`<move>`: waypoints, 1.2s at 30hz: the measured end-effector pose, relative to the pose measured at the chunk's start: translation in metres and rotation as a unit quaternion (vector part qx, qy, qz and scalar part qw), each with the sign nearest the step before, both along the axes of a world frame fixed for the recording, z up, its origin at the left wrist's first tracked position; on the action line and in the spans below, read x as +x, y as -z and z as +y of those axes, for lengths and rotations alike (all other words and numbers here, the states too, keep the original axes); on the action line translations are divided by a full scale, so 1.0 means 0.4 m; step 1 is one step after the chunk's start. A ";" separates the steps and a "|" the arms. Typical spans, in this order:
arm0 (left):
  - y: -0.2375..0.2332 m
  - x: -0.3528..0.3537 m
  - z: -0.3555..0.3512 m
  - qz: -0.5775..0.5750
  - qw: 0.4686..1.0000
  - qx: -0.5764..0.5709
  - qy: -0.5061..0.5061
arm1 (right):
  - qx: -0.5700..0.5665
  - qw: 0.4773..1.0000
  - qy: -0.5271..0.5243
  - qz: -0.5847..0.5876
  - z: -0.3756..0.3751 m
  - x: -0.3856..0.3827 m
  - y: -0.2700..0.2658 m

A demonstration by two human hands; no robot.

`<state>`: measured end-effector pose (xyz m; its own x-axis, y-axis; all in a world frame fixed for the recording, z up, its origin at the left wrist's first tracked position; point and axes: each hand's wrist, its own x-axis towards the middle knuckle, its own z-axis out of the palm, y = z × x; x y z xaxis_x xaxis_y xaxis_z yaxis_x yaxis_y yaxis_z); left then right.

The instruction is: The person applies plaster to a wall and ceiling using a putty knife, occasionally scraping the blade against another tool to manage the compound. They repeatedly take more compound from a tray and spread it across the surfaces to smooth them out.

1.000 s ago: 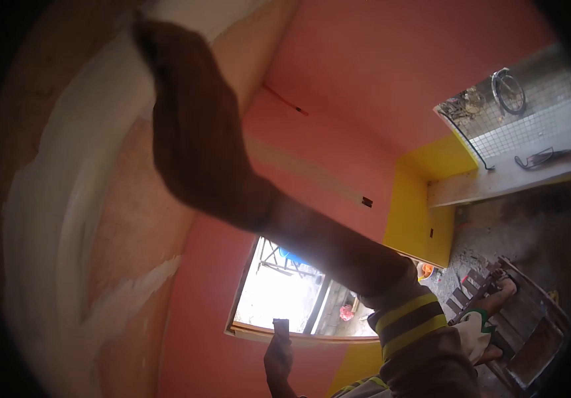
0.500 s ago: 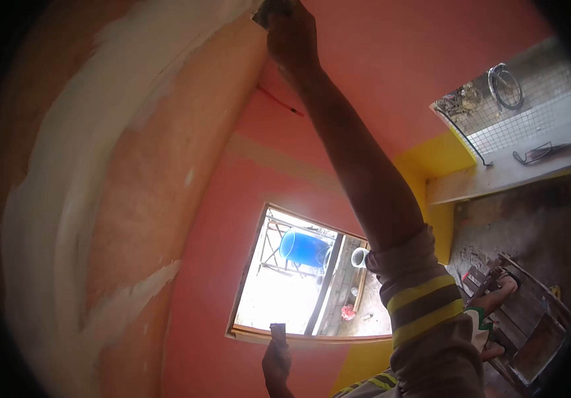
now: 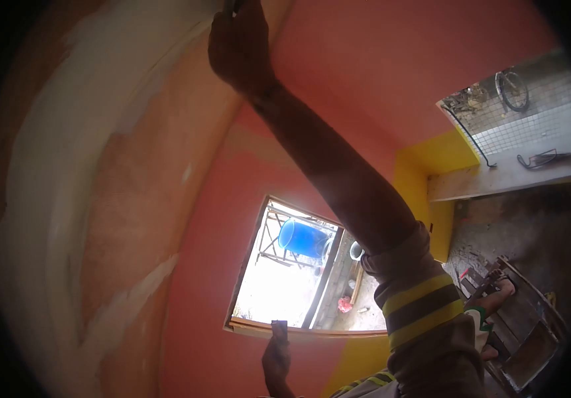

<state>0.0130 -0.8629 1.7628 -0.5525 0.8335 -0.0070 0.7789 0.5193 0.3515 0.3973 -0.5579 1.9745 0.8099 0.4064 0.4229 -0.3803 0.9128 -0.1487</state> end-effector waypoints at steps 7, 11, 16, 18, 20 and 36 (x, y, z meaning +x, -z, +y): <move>-0.009 0.006 0.018 -0.177 0.980 0.077 -0.054 | 0.116 0.985 0.113 0.059 -0.297 -0.250 -0.019; 0.095 -0.179 -0.059 -0.444 0.868 0.209 0.078 | 0.202 0.979 0.010 -0.031 -0.481 -0.368 0.052; 0.062 -0.100 -0.037 -0.292 0.941 0.174 0.004 | 0.107 0.991 -0.059 -0.056 -0.388 -0.309 0.160; 0.078 -0.069 -0.009 -0.146 0.965 0.213 -0.047 | 0.045 0.997 -0.058 0.019 -0.260 -0.209 0.160; 0.076 -0.060 -0.004 -0.126 0.966 0.224 -0.037 | -0.012 0.997 0.067 0.040 -0.068 -0.144 0.136; 0.057 -0.072 -0.015 -0.273 0.934 0.218 0.066 | 0.034 0.996 -0.023 0.074 0.031 -0.131 -0.012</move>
